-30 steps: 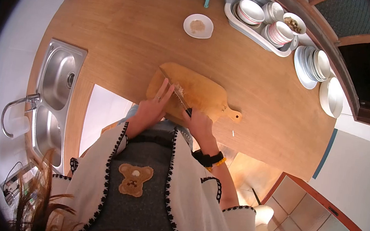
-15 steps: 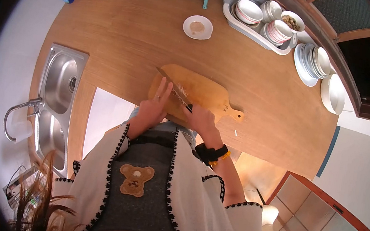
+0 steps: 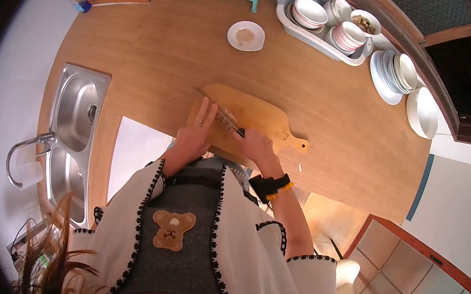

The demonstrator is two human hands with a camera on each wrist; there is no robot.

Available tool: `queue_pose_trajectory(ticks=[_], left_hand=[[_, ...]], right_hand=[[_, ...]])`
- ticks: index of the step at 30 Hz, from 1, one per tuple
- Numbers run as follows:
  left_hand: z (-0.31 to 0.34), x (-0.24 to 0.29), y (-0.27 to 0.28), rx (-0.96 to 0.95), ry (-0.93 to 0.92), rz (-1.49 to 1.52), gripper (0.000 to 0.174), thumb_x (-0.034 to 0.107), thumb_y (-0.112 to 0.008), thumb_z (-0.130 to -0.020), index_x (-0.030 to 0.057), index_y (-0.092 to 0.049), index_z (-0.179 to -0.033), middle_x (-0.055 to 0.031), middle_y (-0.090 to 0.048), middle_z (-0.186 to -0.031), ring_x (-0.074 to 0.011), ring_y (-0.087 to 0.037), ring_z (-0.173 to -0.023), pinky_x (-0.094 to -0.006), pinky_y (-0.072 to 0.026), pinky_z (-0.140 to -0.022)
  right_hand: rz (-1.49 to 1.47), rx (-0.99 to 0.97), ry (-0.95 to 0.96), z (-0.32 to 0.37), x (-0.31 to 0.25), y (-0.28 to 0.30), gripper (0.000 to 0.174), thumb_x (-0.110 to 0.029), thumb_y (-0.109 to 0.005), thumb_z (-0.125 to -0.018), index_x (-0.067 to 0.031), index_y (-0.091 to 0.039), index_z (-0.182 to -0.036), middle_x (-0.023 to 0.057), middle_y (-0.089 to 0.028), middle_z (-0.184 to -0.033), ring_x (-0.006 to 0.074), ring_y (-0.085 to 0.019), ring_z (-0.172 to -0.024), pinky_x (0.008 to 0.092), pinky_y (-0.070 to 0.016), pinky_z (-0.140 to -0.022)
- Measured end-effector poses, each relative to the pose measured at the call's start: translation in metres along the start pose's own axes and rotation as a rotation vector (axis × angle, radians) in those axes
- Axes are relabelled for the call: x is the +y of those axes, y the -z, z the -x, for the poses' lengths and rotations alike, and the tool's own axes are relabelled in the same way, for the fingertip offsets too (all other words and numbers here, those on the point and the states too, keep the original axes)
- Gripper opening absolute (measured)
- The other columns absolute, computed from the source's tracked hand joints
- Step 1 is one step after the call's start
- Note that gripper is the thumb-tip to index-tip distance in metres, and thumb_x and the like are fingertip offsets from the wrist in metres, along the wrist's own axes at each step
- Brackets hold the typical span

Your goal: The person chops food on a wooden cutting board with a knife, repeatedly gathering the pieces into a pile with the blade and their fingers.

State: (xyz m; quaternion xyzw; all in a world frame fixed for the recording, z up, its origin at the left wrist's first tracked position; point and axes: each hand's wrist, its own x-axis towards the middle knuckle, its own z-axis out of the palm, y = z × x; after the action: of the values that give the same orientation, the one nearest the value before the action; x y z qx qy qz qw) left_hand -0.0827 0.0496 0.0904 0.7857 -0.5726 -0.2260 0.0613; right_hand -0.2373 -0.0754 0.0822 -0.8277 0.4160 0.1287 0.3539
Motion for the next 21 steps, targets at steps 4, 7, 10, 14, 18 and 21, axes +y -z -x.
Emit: queue_pose_trajectory(ticks=[4, 7, 10, 14, 18, 21], left_hand=[[-0.008, 0.004, -0.005, 0.113, -0.055, -0.007, 0.095, 0.008, -0.061, -0.064, 0.0093, -0.010, -0.144, -0.0190, -0.004, -0.150, -0.0339, -0.063, -0.070, -0.0372, -0.0492, -0.051], [-0.006, 0.003, 0.001, 0.045, -0.005, -0.005, 0.096, 0.008, -0.061, -0.062, 0.0086, -0.010, -0.144, -0.0190, -0.007, -0.149, -0.0338, -0.062, -0.070, -0.0375, -0.0495, -0.052], [-0.008, 0.006, -0.004, 0.080, -0.032, 0.002, 0.097, 0.008, -0.062, -0.063, 0.0084, -0.010, -0.144, -0.0194, -0.007, -0.149, -0.0334, -0.062, -0.070, -0.0372, -0.0490, -0.051], [-0.009, 0.004, 0.002, 0.027, 0.016, -0.089, 0.096, 0.006, -0.061, -0.063, 0.0086, -0.009, -0.144, -0.0209, -0.006, -0.149, -0.0334, -0.063, -0.069, -0.0372, -0.0477, -0.048], [-0.017, -0.003, -0.007, 0.140, -0.126, -0.026, 0.096, 0.005, -0.060, -0.063, 0.0088, -0.008, -0.144, -0.0211, -0.005, -0.149, -0.0336, -0.063, -0.070, -0.0372, -0.0472, -0.047], [-0.016, 0.004, 0.001, 0.083, 0.006, -0.046, 0.095, 0.003, -0.059, -0.064, 0.0088, -0.008, -0.144, -0.0190, -0.004, -0.150, -0.0335, -0.063, -0.072, -0.0368, -0.0476, -0.048]], right_hand=[[0.002, 0.003, -0.006, -0.002, 0.003, 0.001, 0.056, -0.053, -0.049, -0.085, 0.0016, -0.062, -0.076, 0.0259, -0.060, -0.074, 0.0424, -0.059, -0.075, 0.0465, -0.0461, -0.065], [0.036, 0.018, -0.026, -0.003, -0.001, 0.007, 0.058, -0.054, -0.047, -0.085, 0.0019, -0.062, -0.074, 0.0263, -0.059, -0.073, 0.0424, -0.058, -0.074, 0.0464, -0.0461, -0.065], [0.032, -0.024, -0.005, -0.012, 0.009, 0.005, 0.059, -0.055, -0.049, -0.082, 0.0013, -0.064, -0.079, 0.0241, -0.062, -0.077, 0.0403, -0.061, -0.076, 0.0457, -0.0491, -0.067], [0.078, -0.046, -0.032, -0.012, -0.004, 0.022, 0.060, -0.056, -0.049, -0.082, 0.0023, -0.064, -0.077, 0.0254, -0.062, -0.077, 0.0403, -0.061, -0.077, 0.0457, -0.0485, -0.068], [0.012, -0.100, -0.056, -0.020, 0.009, 0.011, 0.061, -0.055, -0.050, -0.082, 0.0039, -0.064, -0.079, 0.0267, -0.061, -0.077, 0.0413, -0.061, -0.078, 0.0457, -0.0480, -0.069], [-0.024, -0.121, -0.089, -0.015, -0.006, 0.022, 0.061, -0.055, -0.050, -0.082, 0.0042, -0.064, -0.080, 0.0269, -0.061, -0.077, 0.0422, -0.060, -0.079, 0.0455, -0.0480, -0.068]])
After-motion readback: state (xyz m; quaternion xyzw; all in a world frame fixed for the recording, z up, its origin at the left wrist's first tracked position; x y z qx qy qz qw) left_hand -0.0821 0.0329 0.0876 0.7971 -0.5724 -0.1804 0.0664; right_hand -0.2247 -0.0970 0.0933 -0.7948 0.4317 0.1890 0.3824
